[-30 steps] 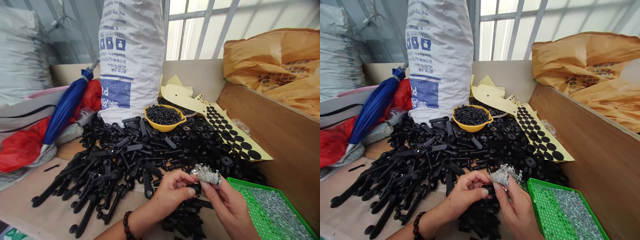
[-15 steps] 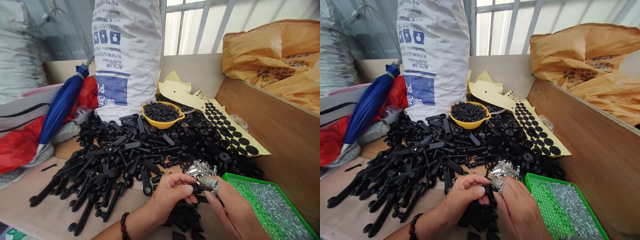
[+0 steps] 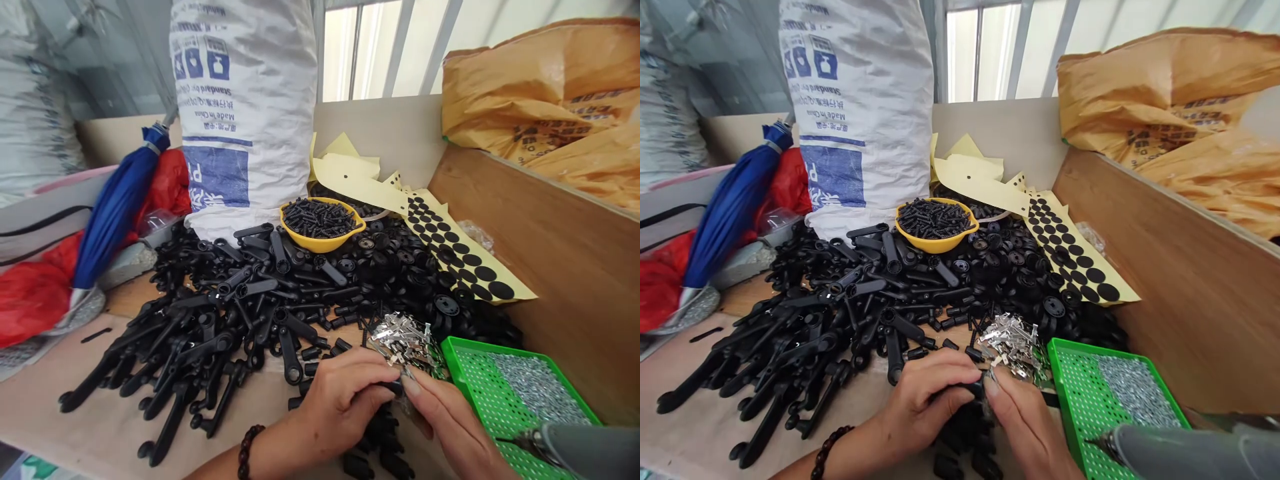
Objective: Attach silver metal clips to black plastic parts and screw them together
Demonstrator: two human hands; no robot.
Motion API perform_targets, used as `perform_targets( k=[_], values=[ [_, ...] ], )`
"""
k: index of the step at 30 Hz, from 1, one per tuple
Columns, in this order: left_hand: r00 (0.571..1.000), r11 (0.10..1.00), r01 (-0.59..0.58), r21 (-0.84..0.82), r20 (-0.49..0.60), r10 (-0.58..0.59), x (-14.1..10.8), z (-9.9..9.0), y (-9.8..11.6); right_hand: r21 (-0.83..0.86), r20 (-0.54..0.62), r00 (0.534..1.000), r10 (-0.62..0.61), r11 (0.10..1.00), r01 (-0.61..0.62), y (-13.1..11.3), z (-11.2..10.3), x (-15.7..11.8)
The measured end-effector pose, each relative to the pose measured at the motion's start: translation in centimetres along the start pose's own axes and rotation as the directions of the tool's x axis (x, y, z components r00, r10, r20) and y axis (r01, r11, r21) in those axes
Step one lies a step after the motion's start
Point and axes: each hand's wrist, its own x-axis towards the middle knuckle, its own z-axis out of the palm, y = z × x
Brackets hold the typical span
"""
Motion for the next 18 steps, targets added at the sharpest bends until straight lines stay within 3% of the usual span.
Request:
perform_targets(
  k=[4,9,14,16,18],
  values=[
    [0.998,0.997,0.057,-0.043,-0.037,-0.058,0.0,0.1,-0.1,-0.085,-0.026,0.98,-0.196,0.977,0.193,-0.8,0.2,0.5],
    [0.974,0.966,0.224,-0.133,0.008,-0.224,0.0,0.1,-0.7,-0.287,-0.055,0.88,-0.472,0.851,0.439,-0.8,0.1,0.8],
    [0.887,0.839,0.462,-0.287,0.172,-0.429,-0.1,0.0,-0.9,-0.332,0.028,0.863,-0.505,0.809,0.485,-0.2,-0.3,0.3],
    [0.91,0.875,0.415,-0.25,0.134,-0.393,-0.2,0.1,-0.8,-0.293,0.021,0.877,-0.48,0.836,0.464,0.1,-0.1,0.0],
    [0.957,0.942,0.291,-0.165,0.056,-0.286,-0.3,0.4,-0.6,-0.216,0.002,0.906,-0.424,0.884,0.414,0.2,0.5,-0.3]
  ],
)
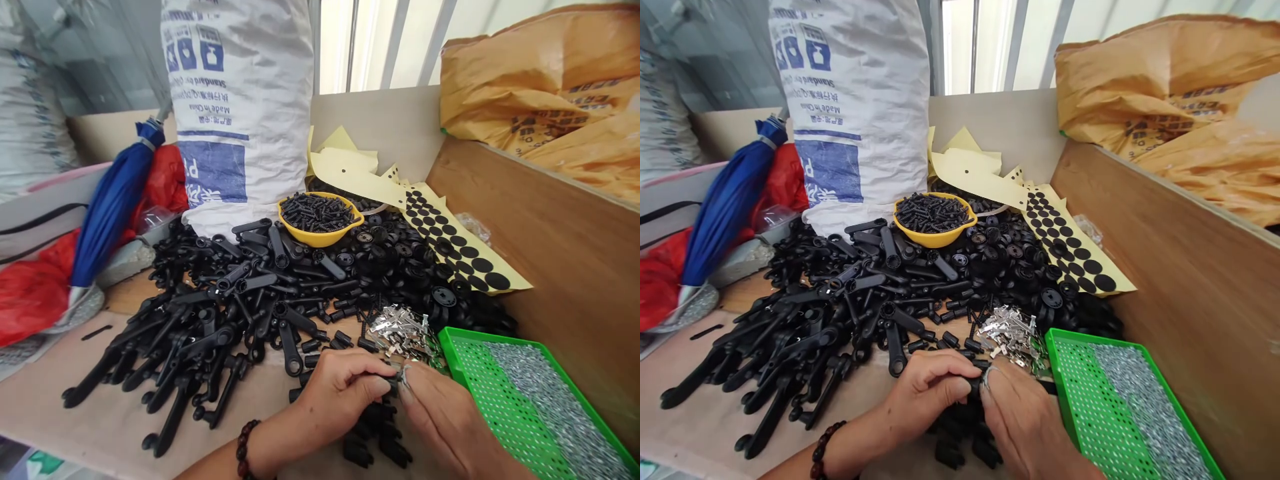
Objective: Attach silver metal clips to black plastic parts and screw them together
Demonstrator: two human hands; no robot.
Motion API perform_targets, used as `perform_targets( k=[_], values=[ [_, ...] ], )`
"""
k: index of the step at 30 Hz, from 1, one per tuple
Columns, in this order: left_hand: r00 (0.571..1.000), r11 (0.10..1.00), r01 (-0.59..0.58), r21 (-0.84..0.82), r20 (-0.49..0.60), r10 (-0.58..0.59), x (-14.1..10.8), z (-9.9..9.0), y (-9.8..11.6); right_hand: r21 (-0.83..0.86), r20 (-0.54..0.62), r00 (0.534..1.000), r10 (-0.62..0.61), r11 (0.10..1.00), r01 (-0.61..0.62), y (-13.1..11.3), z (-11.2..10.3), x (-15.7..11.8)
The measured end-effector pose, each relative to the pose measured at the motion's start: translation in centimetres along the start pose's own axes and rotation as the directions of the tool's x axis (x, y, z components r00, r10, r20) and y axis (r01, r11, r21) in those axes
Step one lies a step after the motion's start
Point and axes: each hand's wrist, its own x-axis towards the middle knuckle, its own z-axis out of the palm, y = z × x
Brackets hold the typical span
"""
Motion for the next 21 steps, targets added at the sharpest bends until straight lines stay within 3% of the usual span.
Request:
perform_targets(
  k=[5,9,15,21],
  values=[
    [0.982,0.971,-0.179,0.157,-0.038,0.188,-0.2,0.4,0.6,0.168,0.01,0.992,0.125,0.978,-0.124,-0.9,1.2,-0.2],
    [0.959,0.919,-0.284,0.274,0.086,0.271,0.1,-0.5,1.6,0.139,0.01,0.996,0.088,0.986,-0.088,-1.2,0.1,0.6],
    [0.937,0.808,-0.34,0.482,0.25,0.246,0.7,-1.6,2.5,0.078,0.0,0.999,0.039,0.996,-0.039,-0.7,-1.4,1.0],
    [0.894,0.743,-0.446,0.498,0.216,0.392,0.1,-0.7,0.7,0.279,0.091,0.972,0.217,0.931,-0.235,-1.4,-0.7,0.9]
  ],
)
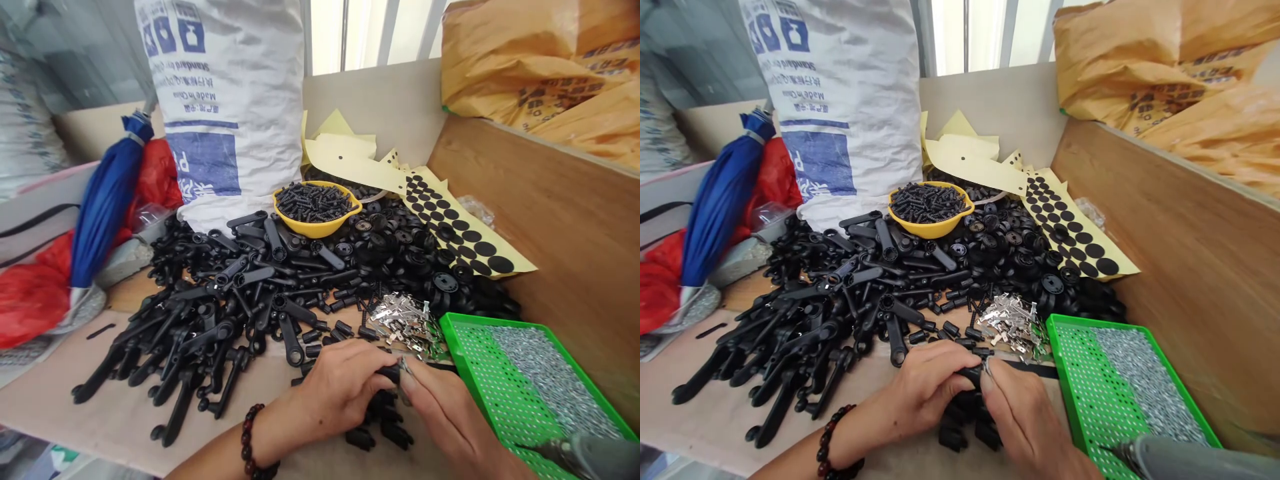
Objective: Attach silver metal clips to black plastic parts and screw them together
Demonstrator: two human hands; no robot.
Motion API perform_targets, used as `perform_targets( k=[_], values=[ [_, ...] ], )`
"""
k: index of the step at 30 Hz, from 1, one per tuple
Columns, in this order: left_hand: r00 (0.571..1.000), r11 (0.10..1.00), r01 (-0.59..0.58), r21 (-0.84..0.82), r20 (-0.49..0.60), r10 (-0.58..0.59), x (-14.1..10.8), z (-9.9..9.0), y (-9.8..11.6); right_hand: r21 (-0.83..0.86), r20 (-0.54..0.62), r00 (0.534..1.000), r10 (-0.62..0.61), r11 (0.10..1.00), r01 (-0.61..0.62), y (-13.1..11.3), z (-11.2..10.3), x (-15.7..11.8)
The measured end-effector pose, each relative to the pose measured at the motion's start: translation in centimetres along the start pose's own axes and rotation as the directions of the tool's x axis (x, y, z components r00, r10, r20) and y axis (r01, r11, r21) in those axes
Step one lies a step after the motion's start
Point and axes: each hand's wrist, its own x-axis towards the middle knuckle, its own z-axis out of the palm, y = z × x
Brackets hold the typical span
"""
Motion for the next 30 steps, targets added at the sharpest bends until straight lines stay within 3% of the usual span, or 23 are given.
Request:
perform_targets(
  k=[4,10,14,19,25,30],
  values=[
    [0.998,0.996,0.063,0.066,0.008,-0.064,-0.5,1.2,-1.4,-0.184,0.043,0.994,0.096,0.979,-0.086,0.9,0.3,0.1],
    [0.956,0.959,0.134,0.251,0.221,-0.192,-0.5,1.5,-1.9,-0.579,0.063,0.998,-0.027,0.813,0.058,3.0,0.9,-0.4],
    [0.921,0.93,0.151,0.334,0.295,-0.255,-0.6,0.7,-1.7,-0.641,-0.003,0.995,-0.095,0.764,0.071,3.4,0.4,0.1],
    [0.936,0.914,0.14,0.38,0.251,-0.248,0.7,-0.2,-3.5,-0.685,-0.006,0.993,-0.12,0.723,0.084,3.8,-0.5,1.9],
    [0.859,0.869,0.0,0.494,0.445,-0.253,4.2,0.4,-6.2,-0.748,-0.018,0.994,-0.11,0.661,0.06,5.3,-0.3,2.8],
    [0.858,0.845,0.054,0.531,0.408,-0.311,5.2,0.2,-7.5,-0.782,0.038,0.996,-0.078,0.618,0.078,6.8,-0.2,3.4]
  ],
)
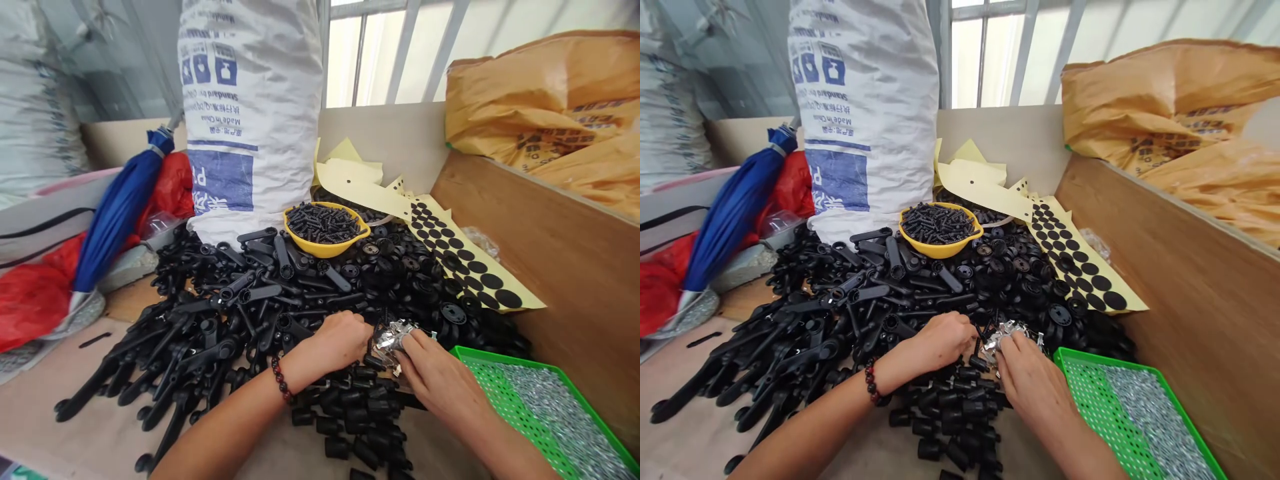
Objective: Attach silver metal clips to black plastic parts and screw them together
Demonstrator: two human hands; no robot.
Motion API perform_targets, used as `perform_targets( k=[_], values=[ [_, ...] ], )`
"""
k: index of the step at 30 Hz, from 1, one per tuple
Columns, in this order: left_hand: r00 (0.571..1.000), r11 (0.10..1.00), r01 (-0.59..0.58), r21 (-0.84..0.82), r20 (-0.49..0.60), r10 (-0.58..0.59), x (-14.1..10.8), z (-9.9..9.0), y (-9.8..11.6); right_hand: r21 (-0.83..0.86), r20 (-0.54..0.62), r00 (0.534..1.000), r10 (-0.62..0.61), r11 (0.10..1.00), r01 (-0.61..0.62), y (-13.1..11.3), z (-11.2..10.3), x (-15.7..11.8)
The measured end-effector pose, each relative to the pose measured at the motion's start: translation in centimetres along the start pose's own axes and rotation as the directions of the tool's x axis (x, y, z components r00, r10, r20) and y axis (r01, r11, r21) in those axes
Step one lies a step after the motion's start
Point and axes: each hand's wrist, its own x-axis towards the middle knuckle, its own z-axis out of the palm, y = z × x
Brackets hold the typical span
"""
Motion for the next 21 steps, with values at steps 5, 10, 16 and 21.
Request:
perform_targets(
  k=[5,10,16,21],
  values=[
    [0.997,0.997,0.072,-0.011,-0.02,-0.073,-0.2,-0.1,-1.6,0.007,0.077,0.989,-0.127,0.992,0.127,0.3,0.6,1.9],
    [0.995,0.994,0.093,-0.063,-0.033,-0.096,-0.8,0.0,-2.0,-0.001,0.148,0.956,-0.255,0.966,0.258,0.6,1.0,3.8],
    [0.993,0.989,0.096,-0.112,-0.054,-0.102,-1.5,0.2,-2.3,-0.018,0.169,0.917,-0.36,0.929,0.368,0.6,1.5,4.7],
    [0.991,0.986,0.113,-0.122,-0.055,-0.121,-1.3,-0.1,-2.8,-0.021,0.164,0.887,-0.432,0.897,0.441,0.6,2.3,5.1]
  ],
)
